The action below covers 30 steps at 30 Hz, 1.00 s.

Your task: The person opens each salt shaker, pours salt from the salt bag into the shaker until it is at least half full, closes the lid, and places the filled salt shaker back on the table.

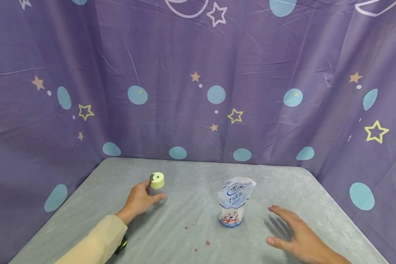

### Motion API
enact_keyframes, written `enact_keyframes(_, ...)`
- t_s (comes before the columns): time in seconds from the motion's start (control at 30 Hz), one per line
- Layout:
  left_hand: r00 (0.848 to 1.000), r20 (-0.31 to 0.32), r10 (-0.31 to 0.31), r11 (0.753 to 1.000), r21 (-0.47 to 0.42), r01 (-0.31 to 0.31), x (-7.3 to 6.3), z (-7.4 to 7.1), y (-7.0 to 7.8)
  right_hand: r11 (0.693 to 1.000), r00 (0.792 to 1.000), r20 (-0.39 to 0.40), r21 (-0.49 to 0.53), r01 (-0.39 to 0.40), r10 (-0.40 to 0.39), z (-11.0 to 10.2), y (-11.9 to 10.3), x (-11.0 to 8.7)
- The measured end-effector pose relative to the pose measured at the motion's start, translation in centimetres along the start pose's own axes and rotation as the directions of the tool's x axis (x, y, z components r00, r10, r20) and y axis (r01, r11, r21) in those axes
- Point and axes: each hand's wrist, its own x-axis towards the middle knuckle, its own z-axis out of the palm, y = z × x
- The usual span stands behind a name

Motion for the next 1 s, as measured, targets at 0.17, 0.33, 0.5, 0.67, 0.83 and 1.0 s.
enact_keyframes(0.17,1.000,0.012,-0.011,1.000,-0.002,0.011,-0.2,-0.1,0.1,1.000,1.000,0.008,0.002,0.005,-0.005,0.1,0.1,0.1)
enact_keyframes(0.33,0.999,0.034,-0.019,1.000,-0.010,0.019,-0.5,-0.2,0.3,1.000,1.000,0.004,-0.004,0.015,-0.015,0.1,0.1,0.1)
enact_keyframes(0.5,0.999,0.047,-0.021,1.000,-0.015,0.022,-0.7,-0.1,0.5,1.000,1.000,-0.004,-0.013,0.023,-0.023,0.1,0.1,0.1)
enact_keyframes(0.67,0.998,0.063,-0.032,0.999,-0.008,0.033,-1.0,0.0,0.8,0.999,0.999,-0.017,-0.015,0.035,-0.035,0.2,0.1,0.0)
enact_keyframes(0.83,0.996,0.084,-0.031,0.999,-0.017,0.033,-1.3,0.0,1.2,0.999,0.999,-0.020,-0.010,0.034,-0.034,0.3,0.1,-0.1)
enact_keyframes(1.0,0.995,0.094,-0.013,1.000,-0.026,0.016,-1.6,-0.1,1.5,0.999,0.999,-0.018,-0.009,0.033,-0.033,0.3,0.0,-0.1)
